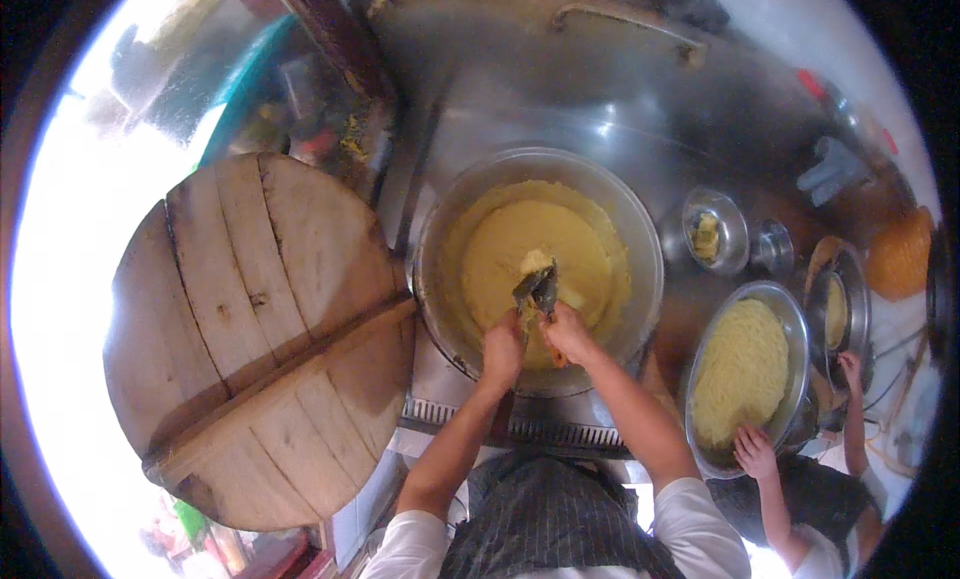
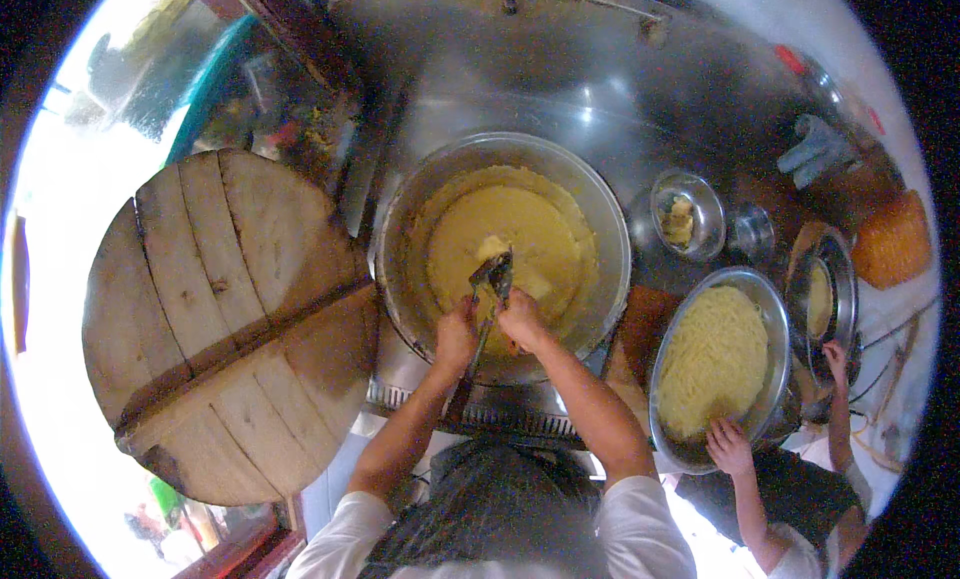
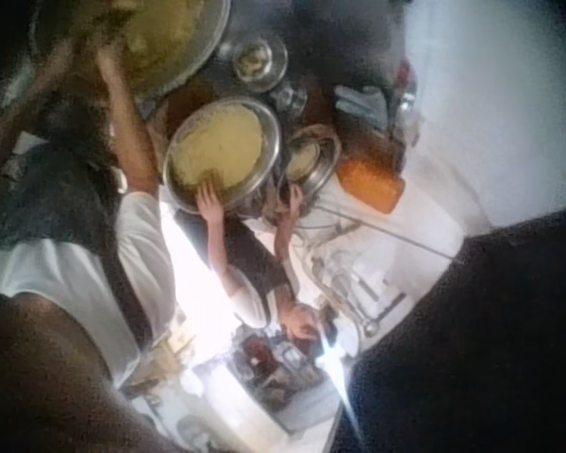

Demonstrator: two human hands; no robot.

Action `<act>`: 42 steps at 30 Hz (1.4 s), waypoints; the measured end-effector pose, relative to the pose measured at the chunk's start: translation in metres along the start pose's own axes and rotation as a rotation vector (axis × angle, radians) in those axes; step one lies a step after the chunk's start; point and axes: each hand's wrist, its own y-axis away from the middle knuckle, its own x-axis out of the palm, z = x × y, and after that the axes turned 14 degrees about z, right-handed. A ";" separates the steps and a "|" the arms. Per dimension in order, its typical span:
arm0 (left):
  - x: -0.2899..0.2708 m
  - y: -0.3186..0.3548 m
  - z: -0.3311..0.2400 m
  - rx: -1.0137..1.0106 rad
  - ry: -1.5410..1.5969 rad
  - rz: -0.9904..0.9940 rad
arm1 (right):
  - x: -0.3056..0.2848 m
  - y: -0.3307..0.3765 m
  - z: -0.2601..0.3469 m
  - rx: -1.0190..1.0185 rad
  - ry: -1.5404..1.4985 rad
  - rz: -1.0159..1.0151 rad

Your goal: The person mixes cooked noodles in a large metal bowl using their hands. They then use a spatula to scrape and mix a yellow paste in a separate pot on the stove. The person continues to mix the noodles and the paste separately throughout the clip.

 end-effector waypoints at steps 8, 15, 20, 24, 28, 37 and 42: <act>-0.010 -0.054 -0.015 -0.093 -0.003 0.023 | -0.009 0.024 0.037 0.255 -0.275 0.096; -0.024 -0.077 0.031 -0.163 -0.570 0.334 | 0.014 0.086 0.037 0.283 -0.186 0.067; -0.057 -0.050 0.018 -0.235 -0.581 0.259 | 0.065 0.135 0.043 0.354 -0.202 0.100; -0.074 -0.032 0.024 -0.158 -0.492 0.171 | 0.105 0.117 0.025 0.436 -0.232 0.061; -0.088 -0.008 0.023 -0.187 -0.261 0.079 | 0.121 0.098 0.052 0.342 -1.108 -0.171; -0.094 0.043 0.036 -0.119 0.105 -0.089 | -0.001 0.143 0.057 0.369 -0.724 0.264; -0.097 0.052 0.036 -0.247 0.118 -0.038 | -0.049 0.178 0.058 0.400 -0.143 0.051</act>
